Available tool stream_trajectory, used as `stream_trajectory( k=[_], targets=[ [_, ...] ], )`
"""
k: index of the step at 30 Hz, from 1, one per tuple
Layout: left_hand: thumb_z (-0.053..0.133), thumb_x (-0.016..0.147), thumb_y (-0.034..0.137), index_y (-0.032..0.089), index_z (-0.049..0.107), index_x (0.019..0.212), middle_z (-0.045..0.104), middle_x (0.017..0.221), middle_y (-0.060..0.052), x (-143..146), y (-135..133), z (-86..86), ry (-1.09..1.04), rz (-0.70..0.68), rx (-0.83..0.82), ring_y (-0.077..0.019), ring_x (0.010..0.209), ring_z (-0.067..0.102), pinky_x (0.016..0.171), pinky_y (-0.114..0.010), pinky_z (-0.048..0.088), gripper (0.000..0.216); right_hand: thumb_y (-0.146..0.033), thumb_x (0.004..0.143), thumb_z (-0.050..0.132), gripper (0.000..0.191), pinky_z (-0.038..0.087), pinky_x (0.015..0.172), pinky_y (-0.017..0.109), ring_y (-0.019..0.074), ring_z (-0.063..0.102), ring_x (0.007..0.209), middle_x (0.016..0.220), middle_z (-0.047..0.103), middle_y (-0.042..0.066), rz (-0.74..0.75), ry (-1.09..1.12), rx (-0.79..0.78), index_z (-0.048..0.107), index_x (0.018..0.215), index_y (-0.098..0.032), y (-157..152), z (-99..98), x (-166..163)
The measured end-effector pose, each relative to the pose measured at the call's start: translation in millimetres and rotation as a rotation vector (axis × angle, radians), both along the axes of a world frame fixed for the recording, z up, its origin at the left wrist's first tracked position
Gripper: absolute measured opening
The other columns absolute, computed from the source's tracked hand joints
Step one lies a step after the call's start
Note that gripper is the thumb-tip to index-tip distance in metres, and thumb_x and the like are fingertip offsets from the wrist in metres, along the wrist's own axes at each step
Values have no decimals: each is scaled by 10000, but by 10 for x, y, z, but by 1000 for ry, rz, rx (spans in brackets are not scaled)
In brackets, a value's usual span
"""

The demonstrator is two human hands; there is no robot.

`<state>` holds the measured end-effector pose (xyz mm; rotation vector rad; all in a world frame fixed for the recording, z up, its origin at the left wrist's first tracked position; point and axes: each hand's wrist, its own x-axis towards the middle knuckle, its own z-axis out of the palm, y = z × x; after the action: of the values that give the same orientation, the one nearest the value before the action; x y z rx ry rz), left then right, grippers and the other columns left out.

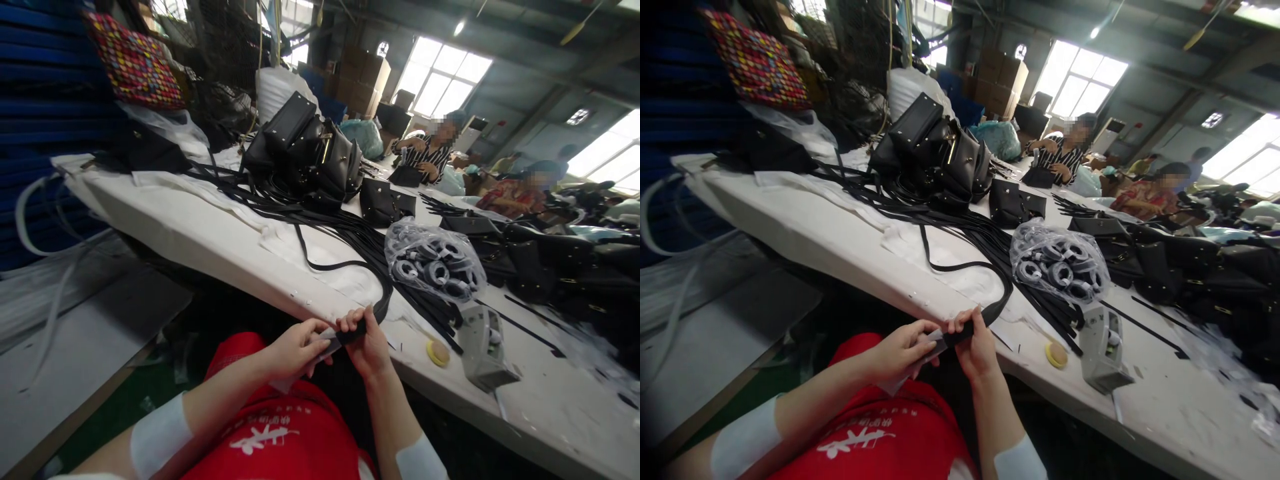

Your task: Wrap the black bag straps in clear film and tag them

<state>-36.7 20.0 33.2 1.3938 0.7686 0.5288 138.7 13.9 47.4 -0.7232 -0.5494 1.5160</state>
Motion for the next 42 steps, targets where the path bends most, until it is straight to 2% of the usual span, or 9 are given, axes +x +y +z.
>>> stream_trajectory(
  k=[3, 10, 15, 19, 22, 27, 33, 37, 42],
  targets=[
    [469, 876, 617, 121, 601, 897, 722, 805, -103, -4, 40, -47, -65, -103, -191, -109, 474, 559, 437, -201, 384, 514, -590, 819, 629, 450, 477, 812, 336, 163, 574, 695, 626, 598, 5, -30, -216, 27, 652, 616, -189, 12, -5, 13],
    [512, 840, 648, 108, 672, 875, 720, 824, -91, 156, 74, -24, -146, 61, -119, -130, 555, 610, 526, -231, 423, 564, -643, 851, 527, 537, 468, 603, 259, 148, 571, 645, 695, 676, 48, -109, -681, 15, 735, 723, -165, 78, -116, 43],
    [386, 911, 621, 122, 622, 668, 543, 485, -3, 262, 93, 27, -35, 196, 95, -96, 407, 467, 431, -207, 328, 603, -565, 828, 615, 446, 278, 350, 205, 69, 387, 358, 509, 542, -38, 107, -541, -23, 730, 926, -145, 37, -92, -215],
    [345, 934, 607, 145, 585, 713, 596, 591, 1, 156, 87, -37, 66, 164, 240, -81, 396, 466, 423, -198, 337, 566, -382, 784, 730, 321, 472, 526, 215, 67, 476, 473, 591, 531, -74, 19, -83, 15, 683, 1041, -196, 199, 207, 75],
    [333, 936, 616, 141, 616, 749, 631, 634, -13, 43, 74, -91, 116, 77, 193, -95, 429, 499, 443, -207, 348, 583, -265, 793, 727, 253, 510, 671, 211, 34, 357, 414, 504, 373, -130, -116, 185, 113, 666, 1030, -200, 370, 451, 497],
    [335, 929, 631, 143, 653, 754, 601, 573, -11, 90, 77, -6, 66, 110, 189, -141, 557, 560, 550, -233, 400, 609, -333, 825, 708, 180, 460, 584, 207, 30, 169, 361, 451, 222, -149, -135, 108, 85, 677, 923, -185, 448, 469, 398],
    [321, 894, 696, 182, 518, 702, 473, 506, 39, 222, 129, -5, -19, 282, 169, -104, 403, 423, 424, -227, 321, 583, -417, 795, 735, 263, 488, 693, 267, 44, 307, 413, 475, 310, -123, 24, -45, 21, 686, 873, -170, 335, 206, -264],
    [339, 907, 666, 194, 449, 619, 403, 483, 55, 31, 86, -155, 68, 227, 231, -89, 404, 377, 414, -213, 295, 564, -313, 790, 741, 162, 486, 634, 222, 29, 220, 381, 493, 270, -137, -99, 80, 51, 667, 846, -179, 427, 362, 221],
    [351, 902, 666, 164, 540, 738, 580, 590, 12, -104, -2, -116, 39, 115, 87, -93, 424, 494, 418, -196, 345, 560, -321, 861, 666, 112, 466, 589, 180, 36, 195, 368, 470, 268, -135, -136, 141, 168, 660, 861, -209, 562, 597, 707]
  ],
)
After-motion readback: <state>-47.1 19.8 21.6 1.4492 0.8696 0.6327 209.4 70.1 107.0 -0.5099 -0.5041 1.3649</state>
